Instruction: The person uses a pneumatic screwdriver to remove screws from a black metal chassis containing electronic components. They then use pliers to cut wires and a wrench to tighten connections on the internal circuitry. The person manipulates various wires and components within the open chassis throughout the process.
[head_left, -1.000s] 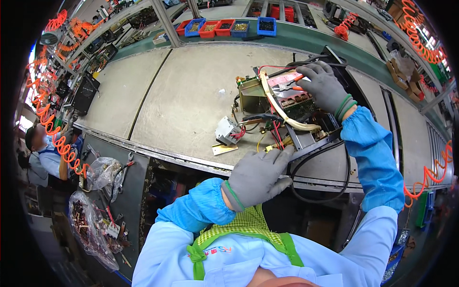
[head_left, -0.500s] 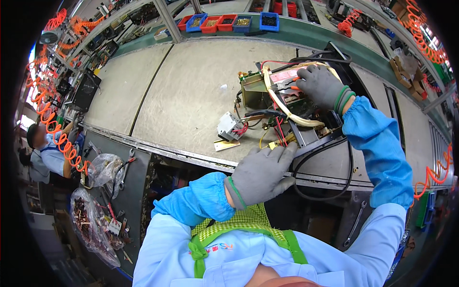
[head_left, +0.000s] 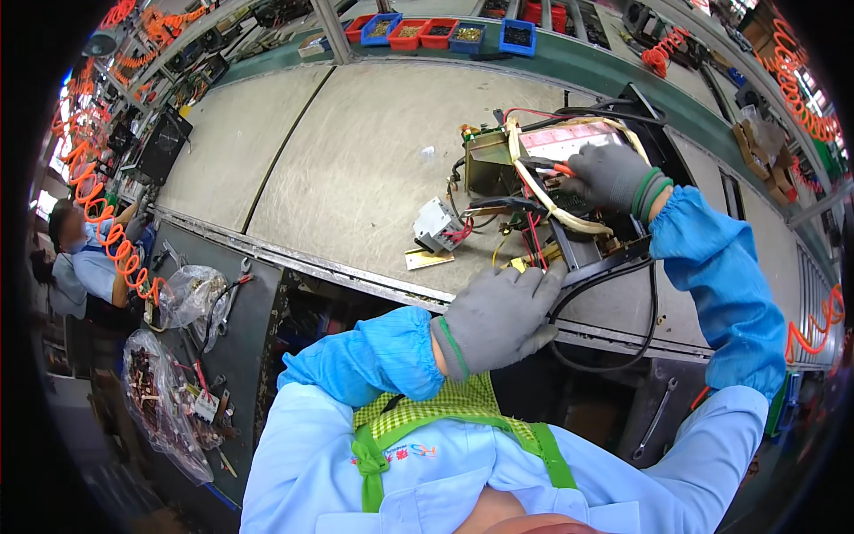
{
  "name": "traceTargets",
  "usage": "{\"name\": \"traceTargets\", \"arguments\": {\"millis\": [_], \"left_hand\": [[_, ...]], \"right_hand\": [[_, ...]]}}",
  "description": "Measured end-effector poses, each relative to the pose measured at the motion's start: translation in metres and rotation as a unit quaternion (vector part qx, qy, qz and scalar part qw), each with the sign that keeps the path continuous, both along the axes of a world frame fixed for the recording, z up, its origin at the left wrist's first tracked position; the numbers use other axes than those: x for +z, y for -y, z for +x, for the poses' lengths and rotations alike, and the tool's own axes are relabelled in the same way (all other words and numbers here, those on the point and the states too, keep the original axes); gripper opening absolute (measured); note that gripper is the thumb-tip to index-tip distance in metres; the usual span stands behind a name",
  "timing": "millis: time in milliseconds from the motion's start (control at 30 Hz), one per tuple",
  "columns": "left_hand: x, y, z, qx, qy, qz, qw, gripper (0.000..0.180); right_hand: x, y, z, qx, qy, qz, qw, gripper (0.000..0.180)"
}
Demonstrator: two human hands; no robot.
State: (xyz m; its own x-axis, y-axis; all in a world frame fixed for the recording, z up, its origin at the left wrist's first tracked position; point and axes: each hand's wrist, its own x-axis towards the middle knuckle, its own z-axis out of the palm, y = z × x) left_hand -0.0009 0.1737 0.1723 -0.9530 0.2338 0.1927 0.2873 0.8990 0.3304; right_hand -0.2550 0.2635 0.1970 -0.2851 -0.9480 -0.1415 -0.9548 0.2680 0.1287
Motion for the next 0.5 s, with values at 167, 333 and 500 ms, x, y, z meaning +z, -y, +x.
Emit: {"name": "traceTargets", "arguments": {"millis": [167,333,500], "left_hand": [[-0.002,0.001,0.003,0.010,-0.002,-0.001,1.000,0.069],[0.000,0.001,0.000,-0.002,0.008,-0.004,1.000,0.066],[-0.004,0.001,0.003,0.009,-0.001,-0.004,1.000,0.067]], "right_hand": [[0.020,0.003,0.007,-0.135,0.191,-0.003,0.972,0.043],[0.016,-0.005,-0.041,-0.074,-0.083,-0.114,0.987,0.018],[-0.004,0.023,-0.050,-0.075,-0.172,-0.060,0.980,0.034]]}}
